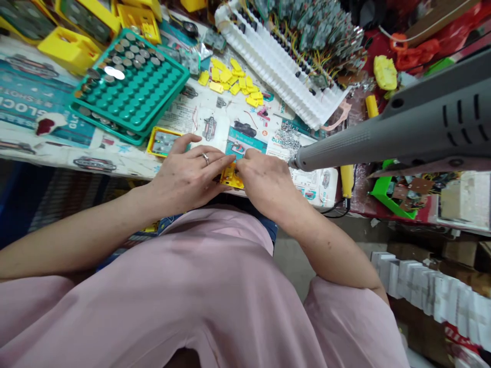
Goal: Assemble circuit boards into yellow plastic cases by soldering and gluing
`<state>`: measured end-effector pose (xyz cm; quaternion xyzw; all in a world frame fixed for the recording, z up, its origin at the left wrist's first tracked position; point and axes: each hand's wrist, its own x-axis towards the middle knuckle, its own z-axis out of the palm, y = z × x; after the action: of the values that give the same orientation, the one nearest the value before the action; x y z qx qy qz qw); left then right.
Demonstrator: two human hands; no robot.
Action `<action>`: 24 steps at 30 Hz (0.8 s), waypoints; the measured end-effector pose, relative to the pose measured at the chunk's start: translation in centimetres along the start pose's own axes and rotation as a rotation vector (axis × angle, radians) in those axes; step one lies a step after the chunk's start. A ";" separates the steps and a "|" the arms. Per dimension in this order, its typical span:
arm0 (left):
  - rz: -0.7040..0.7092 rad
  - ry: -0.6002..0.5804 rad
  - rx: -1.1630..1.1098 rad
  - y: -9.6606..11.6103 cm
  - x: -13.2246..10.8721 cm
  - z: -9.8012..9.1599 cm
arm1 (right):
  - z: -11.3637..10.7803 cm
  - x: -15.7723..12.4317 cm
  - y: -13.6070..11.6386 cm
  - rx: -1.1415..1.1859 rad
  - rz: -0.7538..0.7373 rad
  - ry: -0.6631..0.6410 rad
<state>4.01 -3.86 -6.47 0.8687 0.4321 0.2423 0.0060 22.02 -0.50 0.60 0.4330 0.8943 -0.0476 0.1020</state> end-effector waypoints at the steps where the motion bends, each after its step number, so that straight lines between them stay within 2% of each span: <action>1: -0.003 -0.002 0.000 0.1 0.0 0.1 | -0.1 -0.1 -0.3 -0.030 -0.011 0.000; 5: -0.031 -0.026 -0.014 0.2 0.2 0.0 | -0.9 -0.6 -1.7 -0.102 -0.042 -0.039; 8: -0.042 -0.014 -0.061 -1.0 -0.4 -1.3 | -0.7 -1.1 -1.9 -0.106 -0.049 -0.034; 10: -0.077 0.066 -0.052 -2.3 -1.5 -2.7 | -0.2 -1.7 -1.3 -0.084 -0.033 0.021; 13: -0.104 0.138 0.058 -3.6 -3.1 -4.4 | 0.8 -2.6 -0.2 0.068 -0.012 0.212; 15: -0.090 0.097 0.133 -3.4 -3.6 -4.7 | 1.5 -2.9 0.1 0.229 -0.040 0.345; 17: -0.068 0.031 0.170 -2.5 -3.4 -4.4 | 2.1 -2.8 0.1 0.343 -0.080 0.406; 21: -0.033 -0.138 0.108 -1.1 -1.4 -3.7 | 3.4 -2.0 -0.6 0.381 -0.114 0.340; 24: -0.001 -0.281 0.138 -1.2 -0.1 -4.2 | 4.1 -1.5 -0.6 0.405 -0.123 0.301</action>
<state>1.31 -4.02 -3.06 0.8921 0.4431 0.0883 0.0069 22.99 -2.74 -3.06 0.3918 0.8962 -0.1670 -0.1242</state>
